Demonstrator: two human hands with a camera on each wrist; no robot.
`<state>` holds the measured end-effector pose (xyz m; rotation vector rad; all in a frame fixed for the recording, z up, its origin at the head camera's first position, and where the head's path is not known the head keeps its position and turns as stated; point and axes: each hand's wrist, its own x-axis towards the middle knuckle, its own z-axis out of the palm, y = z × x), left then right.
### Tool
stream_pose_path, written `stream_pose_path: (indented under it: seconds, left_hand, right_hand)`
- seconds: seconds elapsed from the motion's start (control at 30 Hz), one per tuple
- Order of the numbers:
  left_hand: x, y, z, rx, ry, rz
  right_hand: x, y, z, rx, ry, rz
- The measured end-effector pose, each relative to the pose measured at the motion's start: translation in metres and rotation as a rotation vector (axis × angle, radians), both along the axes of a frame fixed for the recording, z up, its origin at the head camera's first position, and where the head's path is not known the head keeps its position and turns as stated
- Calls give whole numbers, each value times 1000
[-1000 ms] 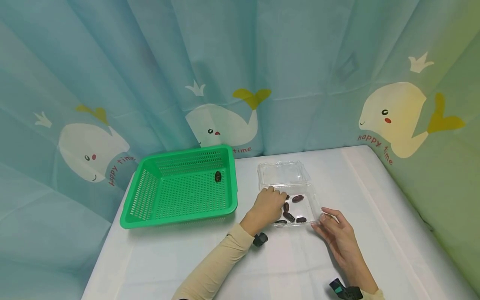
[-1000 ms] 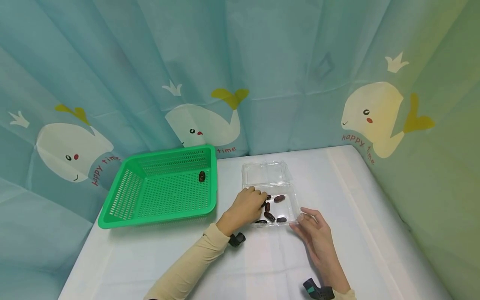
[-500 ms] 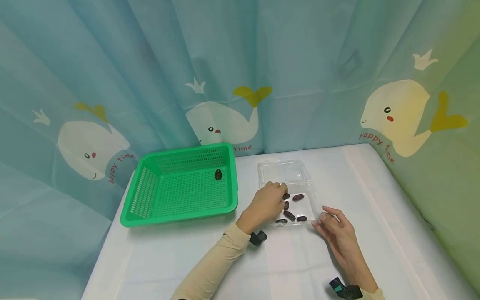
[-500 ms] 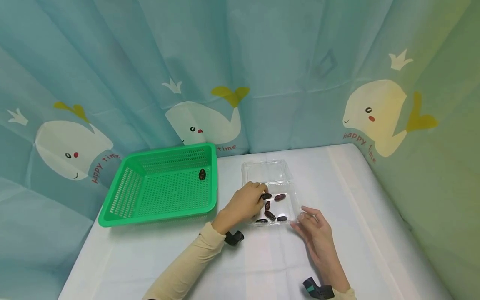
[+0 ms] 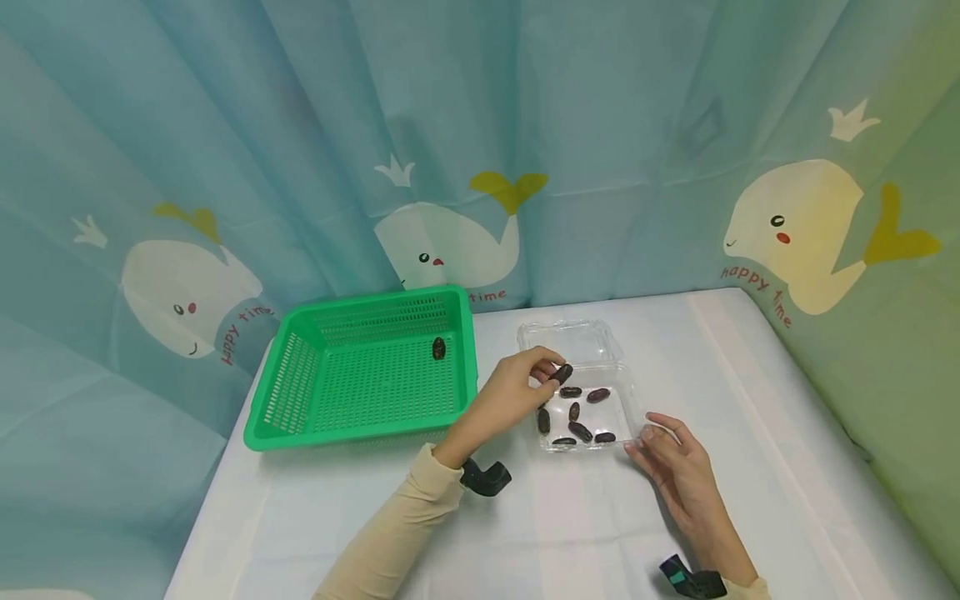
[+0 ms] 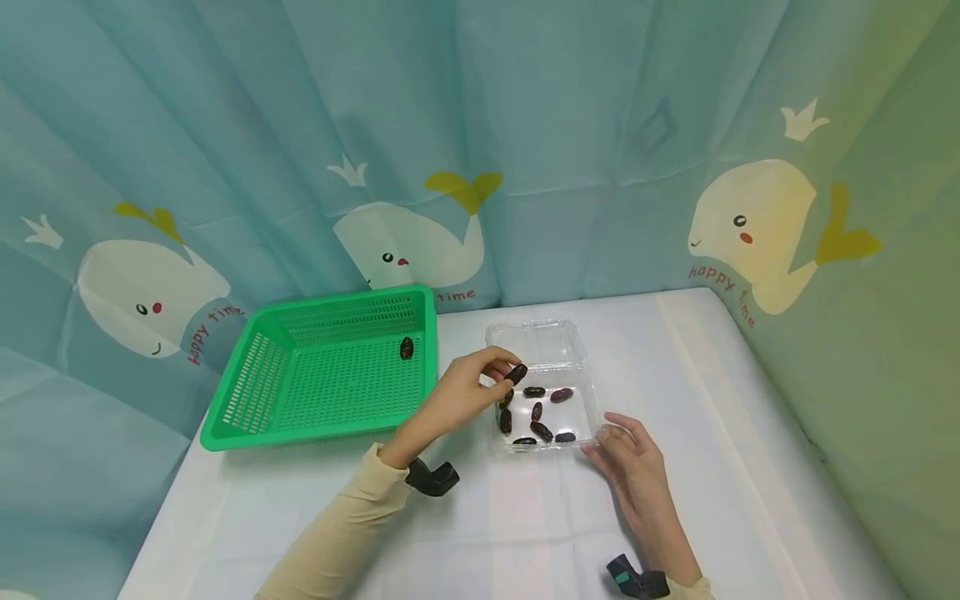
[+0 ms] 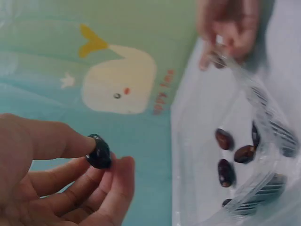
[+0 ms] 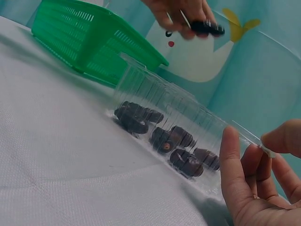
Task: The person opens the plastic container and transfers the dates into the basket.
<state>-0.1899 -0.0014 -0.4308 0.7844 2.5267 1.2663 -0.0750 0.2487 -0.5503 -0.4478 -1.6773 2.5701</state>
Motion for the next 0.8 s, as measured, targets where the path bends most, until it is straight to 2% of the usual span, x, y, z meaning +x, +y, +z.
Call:
stream_pose_path:
  seconds: [0.07,0.23,0.33,0.47,0.8]
  left_hand:
    - [-1,-8,6,70,-60,10]
    - [-7,-27,17,308,-294,15]
    - [-11,-37,22,398,-417,31]
    - [-17,-51,28,444,-494,53]
    - [-35,-84,37,485,-618,102]
  right_hand:
    - [0,0,0,-7,6,4]
    - [0,0,0,-16,4,6]
    - [0,-1,0,2,-3,6]
    - [0,-1,-1,5,-6,1]
    - [0,-1,0,12,-14,-2]
